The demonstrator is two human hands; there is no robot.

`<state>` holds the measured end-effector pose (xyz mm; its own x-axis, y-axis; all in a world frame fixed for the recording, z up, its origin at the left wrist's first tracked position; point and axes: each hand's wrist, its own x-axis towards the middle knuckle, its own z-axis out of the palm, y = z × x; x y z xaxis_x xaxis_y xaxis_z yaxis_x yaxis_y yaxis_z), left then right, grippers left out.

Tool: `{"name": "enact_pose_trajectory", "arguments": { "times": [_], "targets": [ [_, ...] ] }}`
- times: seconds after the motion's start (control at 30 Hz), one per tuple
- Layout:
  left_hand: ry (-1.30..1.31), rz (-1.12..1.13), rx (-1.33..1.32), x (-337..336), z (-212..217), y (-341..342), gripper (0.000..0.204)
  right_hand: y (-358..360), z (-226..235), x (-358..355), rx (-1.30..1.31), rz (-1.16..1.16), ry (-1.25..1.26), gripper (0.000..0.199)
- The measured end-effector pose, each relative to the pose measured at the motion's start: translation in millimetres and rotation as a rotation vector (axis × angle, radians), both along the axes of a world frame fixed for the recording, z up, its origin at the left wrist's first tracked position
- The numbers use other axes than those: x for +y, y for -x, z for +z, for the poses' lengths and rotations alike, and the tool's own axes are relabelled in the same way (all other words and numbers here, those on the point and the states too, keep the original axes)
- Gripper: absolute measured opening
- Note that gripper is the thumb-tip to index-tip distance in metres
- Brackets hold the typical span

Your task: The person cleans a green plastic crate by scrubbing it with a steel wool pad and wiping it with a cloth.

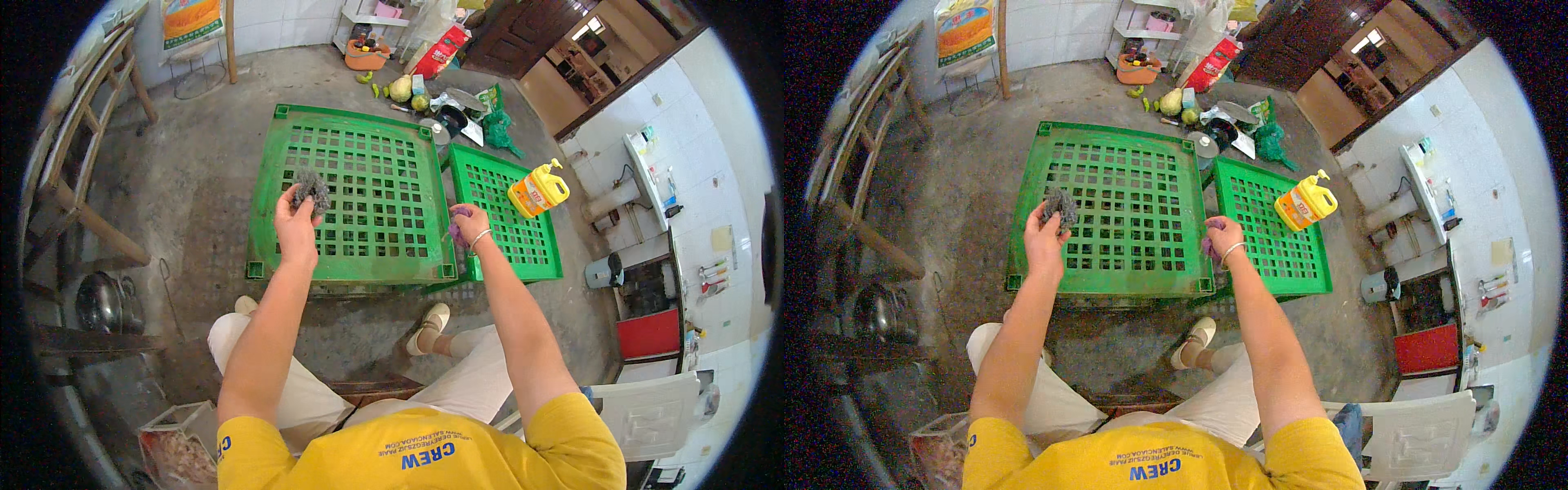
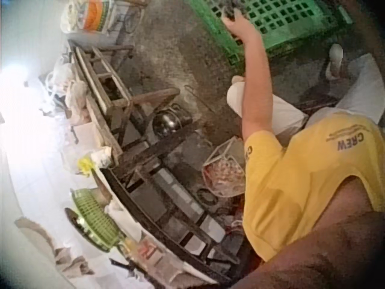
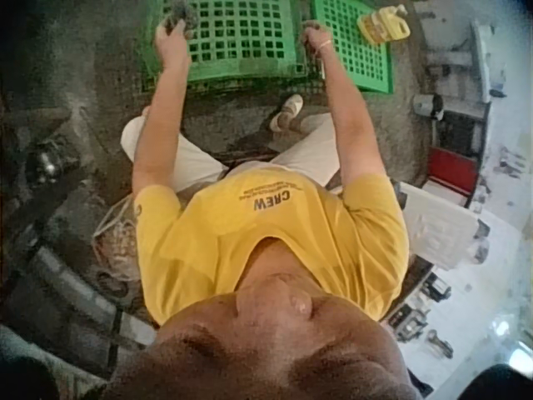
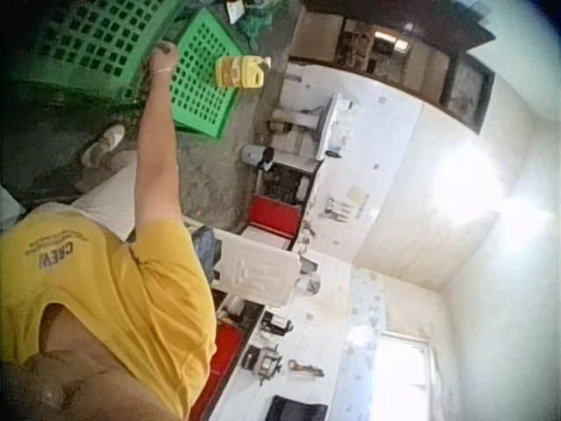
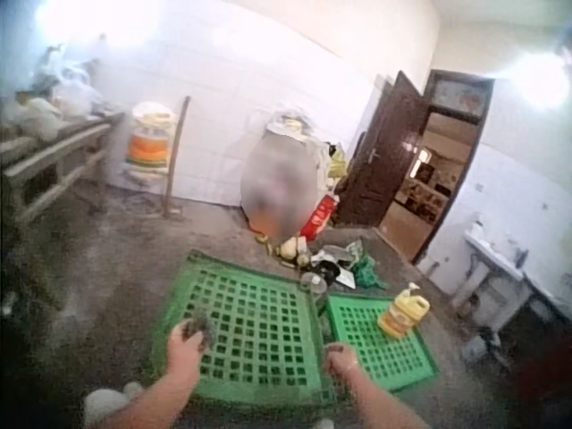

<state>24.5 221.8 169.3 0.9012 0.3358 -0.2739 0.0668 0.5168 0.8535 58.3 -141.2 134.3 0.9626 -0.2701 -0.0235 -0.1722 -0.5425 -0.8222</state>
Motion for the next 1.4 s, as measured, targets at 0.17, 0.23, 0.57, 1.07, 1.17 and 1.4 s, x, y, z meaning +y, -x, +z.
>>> {"name": "enact_pose_trajectory", "arguments": {
  "times": [0.17, 0.23, 0.57, 1.07, 1.17, 1.4],
  "targets": [
    [0.058, -0.027, 0.001, -7, -6, 24, 0.032, -20, -18, -21, 0.015, -0.033, 0.255, 0.020],
    [0.063, -0.041, -0.004, -4, -11, 30, 0.032, -26, -29, -22, -0.015, -0.034, 0.282, 0.024],
    [0.000, -0.113, 0.037, -6, -12, -10, 0.033, -43, 1, -17, -0.036, -0.045, 0.294, 0.042],
    [-0.035, -0.044, -0.015, 15, -5, -4, 0.034, 52, -19, 95, 0.150, 0.324, 0.429, 0.046],
    [-0.046, -0.007, 0.010, 28, -2, -1, 0.034, 57, -3, 133, 0.189, 0.379, 0.361, 0.046],
    [0.016, 0.059, -0.069, 52, 2, 10, 0.032, 43, 2, 176, 0.121, 0.533, 0.496, 0.051]
  ]
}}
